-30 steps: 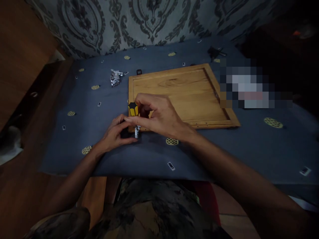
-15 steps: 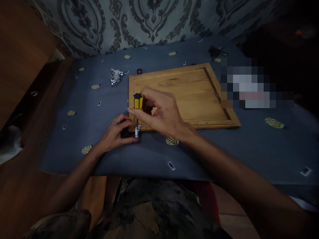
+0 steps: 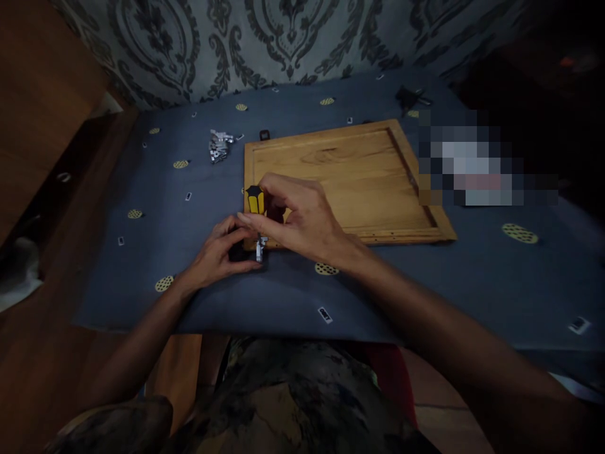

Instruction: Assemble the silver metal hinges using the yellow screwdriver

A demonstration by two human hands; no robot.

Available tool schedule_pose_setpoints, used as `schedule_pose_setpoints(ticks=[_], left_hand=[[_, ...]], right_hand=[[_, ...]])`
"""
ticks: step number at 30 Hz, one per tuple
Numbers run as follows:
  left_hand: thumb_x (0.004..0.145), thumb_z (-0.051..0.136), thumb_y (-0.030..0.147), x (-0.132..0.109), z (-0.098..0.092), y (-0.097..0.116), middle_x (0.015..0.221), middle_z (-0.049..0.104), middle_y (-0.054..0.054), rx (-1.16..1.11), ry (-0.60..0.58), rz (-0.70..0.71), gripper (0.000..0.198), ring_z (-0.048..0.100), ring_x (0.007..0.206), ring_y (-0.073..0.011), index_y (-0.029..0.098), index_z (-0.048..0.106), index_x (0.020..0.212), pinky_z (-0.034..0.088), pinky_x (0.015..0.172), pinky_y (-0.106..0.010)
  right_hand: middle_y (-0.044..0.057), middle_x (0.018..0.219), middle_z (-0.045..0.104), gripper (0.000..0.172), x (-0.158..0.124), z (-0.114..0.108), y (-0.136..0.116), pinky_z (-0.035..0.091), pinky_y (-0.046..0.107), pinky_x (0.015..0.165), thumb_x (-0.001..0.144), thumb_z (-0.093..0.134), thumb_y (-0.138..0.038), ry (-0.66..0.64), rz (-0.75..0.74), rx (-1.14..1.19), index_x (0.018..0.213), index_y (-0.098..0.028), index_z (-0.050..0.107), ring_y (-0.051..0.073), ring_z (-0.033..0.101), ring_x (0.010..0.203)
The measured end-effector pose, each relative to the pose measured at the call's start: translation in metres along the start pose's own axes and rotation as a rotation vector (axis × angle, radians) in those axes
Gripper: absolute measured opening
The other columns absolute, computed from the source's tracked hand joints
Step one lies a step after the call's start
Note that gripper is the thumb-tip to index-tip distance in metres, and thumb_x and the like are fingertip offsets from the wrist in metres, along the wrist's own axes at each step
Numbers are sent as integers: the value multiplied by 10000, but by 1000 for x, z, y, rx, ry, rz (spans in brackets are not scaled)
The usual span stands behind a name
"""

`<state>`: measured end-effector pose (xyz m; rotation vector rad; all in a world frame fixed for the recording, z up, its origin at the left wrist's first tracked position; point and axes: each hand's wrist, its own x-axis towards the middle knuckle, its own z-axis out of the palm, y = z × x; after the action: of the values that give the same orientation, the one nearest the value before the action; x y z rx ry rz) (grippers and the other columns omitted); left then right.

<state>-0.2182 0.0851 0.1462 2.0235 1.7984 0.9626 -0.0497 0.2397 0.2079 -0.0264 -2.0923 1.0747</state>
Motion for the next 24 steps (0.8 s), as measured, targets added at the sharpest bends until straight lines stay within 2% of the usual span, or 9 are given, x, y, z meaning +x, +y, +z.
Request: schedule_pose_setpoints(ticks=[4, 9, 11, 14, 19, 24], left_hand=[[870, 809, 573, -1, 1, -2, 1193, 651, -69, 9, 10, -14, 520, 619, 1146, -290, 282, 700, 1288, 551, 1023, -478], [863, 805, 600, 0, 1, -1, 1074, 647, -52, 11, 1, -20, 500, 624, 1052, -271, 276, 713, 1232, 560, 949, -445], [874, 801, 584, 2, -1, 1, 1102, 651, -51, 2, 1, -10, 471, 627, 1075, -264, 270, 713, 1214, 557, 971, -433], [868, 820, 553, 2, -2, 2, 1145, 650, -50, 3, 0, -4, 442, 623, 1113, -260, 268, 721, 1190, 550, 1013, -432], [858, 829, 544, 0, -1, -1, 1118, 649, -48, 14, -12, -29, 461, 624, 1082, -262, 279, 716, 1217, 561, 974, -435], [857, 829, 552, 0, 0, -2, 1168, 637, -60, 13, 0, -26, 455, 606, 1136, -270, 264, 716, 1191, 540, 1009, -438]], right_hand=[[-69, 712, 517, 280, 2, -3, -2, 423, 238, 602, 945, 730, -304, -81, 50, 105, 815, -224, 495, 97, 500, 650], [-66, 770, 558, 159, 6, -13, -6, 427, 215, 609, 919, 743, -248, -218, 113, 254, 952, -205, 593, 84, 510, 677], [-52, 771, 570, 105, 8, -17, -6, 423, 215, 605, 944, 699, -244, -304, 121, 281, 923, -182, 616, 83, 519, 680], [-46, 733, 554, 211, 9, -21, -4, 402, 214, 583, 980, 660, -289, -359, 127, 292, 817, -176, 591, 81, 516, 662], [-69, 658, 444, 416, 6, -13, -2, 388, 226, 576, 975, 701, -457, -225, 55, 171, 723, -208, 484, 87, 448, 629], [-48, 694, 473, 414, 3, -7, -10, 472, 254, 633, 977, 706, -452, 83, 7, -17, 733, -227, 459, 114, 498, 665]])
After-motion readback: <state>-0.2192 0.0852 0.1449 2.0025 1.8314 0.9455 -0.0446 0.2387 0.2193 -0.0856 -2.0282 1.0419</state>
